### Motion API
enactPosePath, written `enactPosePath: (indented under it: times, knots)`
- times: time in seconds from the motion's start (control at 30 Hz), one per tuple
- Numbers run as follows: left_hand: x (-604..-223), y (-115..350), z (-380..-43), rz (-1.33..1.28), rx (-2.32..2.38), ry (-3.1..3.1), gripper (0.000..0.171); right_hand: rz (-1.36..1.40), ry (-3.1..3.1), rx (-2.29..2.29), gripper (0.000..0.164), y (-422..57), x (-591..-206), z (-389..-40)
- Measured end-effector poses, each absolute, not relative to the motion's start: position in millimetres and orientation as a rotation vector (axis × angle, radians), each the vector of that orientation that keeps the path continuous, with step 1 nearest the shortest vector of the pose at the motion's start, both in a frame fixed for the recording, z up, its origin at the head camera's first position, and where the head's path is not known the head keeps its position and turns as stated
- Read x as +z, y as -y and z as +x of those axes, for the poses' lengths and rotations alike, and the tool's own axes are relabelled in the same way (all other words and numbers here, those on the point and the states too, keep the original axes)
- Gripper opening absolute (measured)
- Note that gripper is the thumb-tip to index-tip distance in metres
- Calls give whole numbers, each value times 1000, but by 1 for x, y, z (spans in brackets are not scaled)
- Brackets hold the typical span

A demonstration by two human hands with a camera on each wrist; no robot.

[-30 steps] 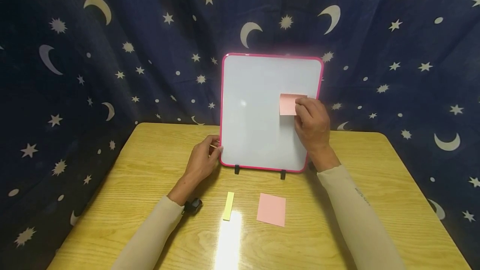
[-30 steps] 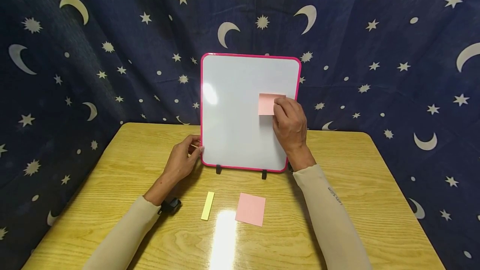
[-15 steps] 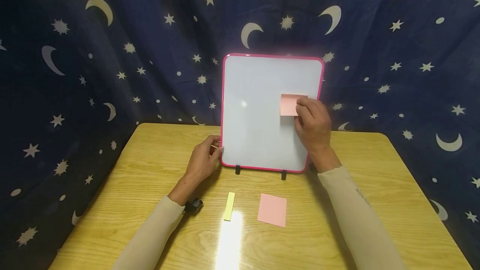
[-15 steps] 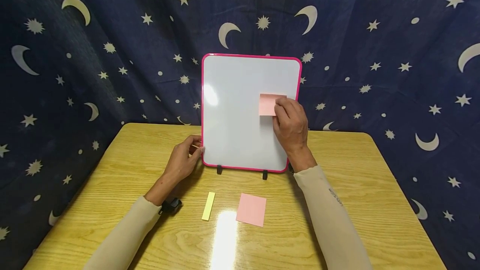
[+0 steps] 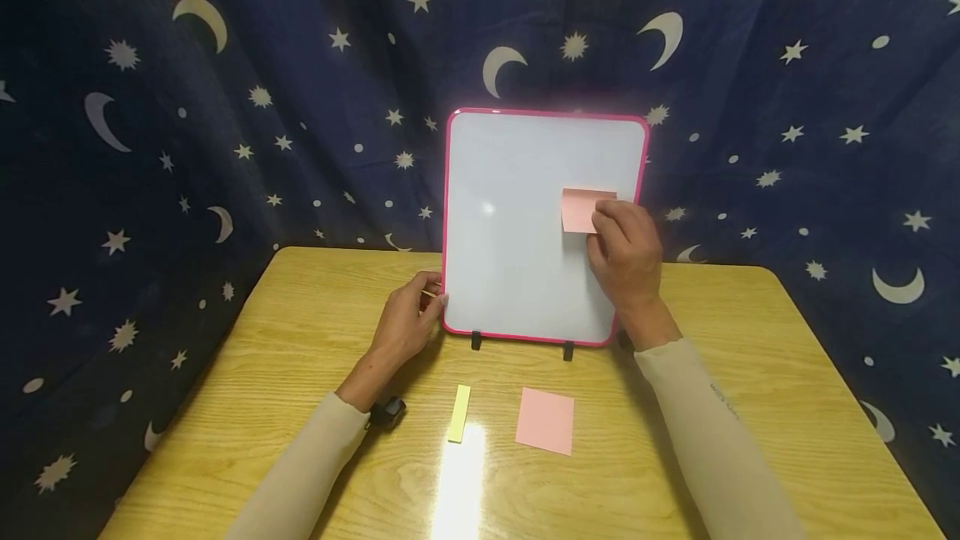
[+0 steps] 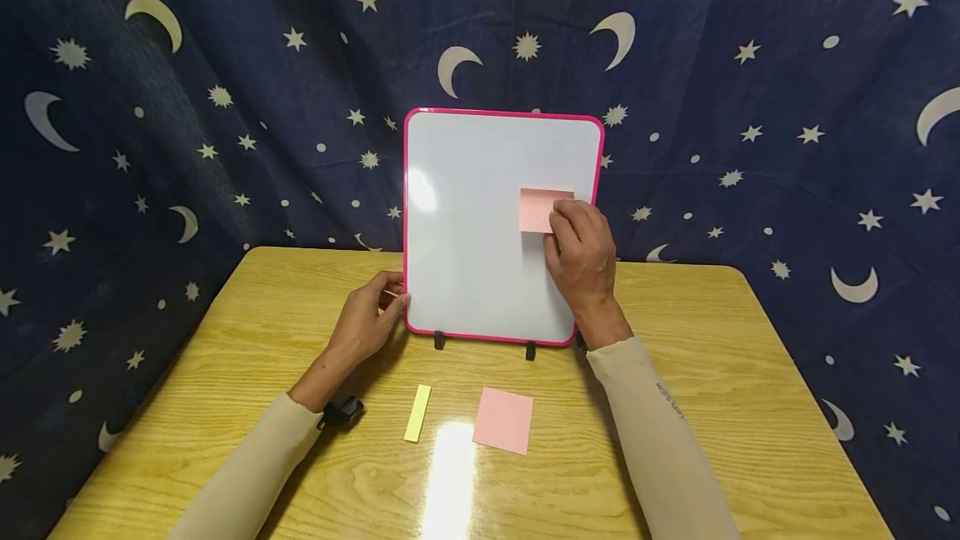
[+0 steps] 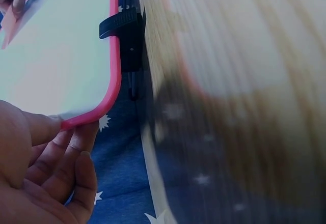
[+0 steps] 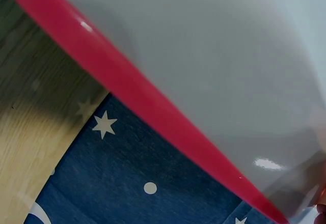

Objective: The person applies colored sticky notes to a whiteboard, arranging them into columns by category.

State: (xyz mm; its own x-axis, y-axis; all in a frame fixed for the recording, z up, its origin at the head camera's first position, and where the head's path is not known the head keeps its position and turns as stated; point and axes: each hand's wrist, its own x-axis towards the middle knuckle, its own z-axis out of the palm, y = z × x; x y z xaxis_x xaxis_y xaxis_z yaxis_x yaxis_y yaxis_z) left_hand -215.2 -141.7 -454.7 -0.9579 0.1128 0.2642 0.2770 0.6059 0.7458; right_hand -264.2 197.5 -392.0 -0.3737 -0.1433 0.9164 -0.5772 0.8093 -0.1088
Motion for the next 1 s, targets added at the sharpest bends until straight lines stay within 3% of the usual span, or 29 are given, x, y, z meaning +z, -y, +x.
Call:
enactPosePath:
  times: [0.5, 0.8, 1.0]
  knots:
    - [-452, 143, -215, -327, -1239, 2652, 33, 583, 1903, 520, 28, -196, -400, -261]
    - [-453, 143, -215, -326, -1232, 2649, 33, 582, 1936, 504, 43, -195, -405, -258]
    - [-453, 142, -215, -316, -1238, 2655, 33, 576, 1934, 515, 42, -194, -408, -256]
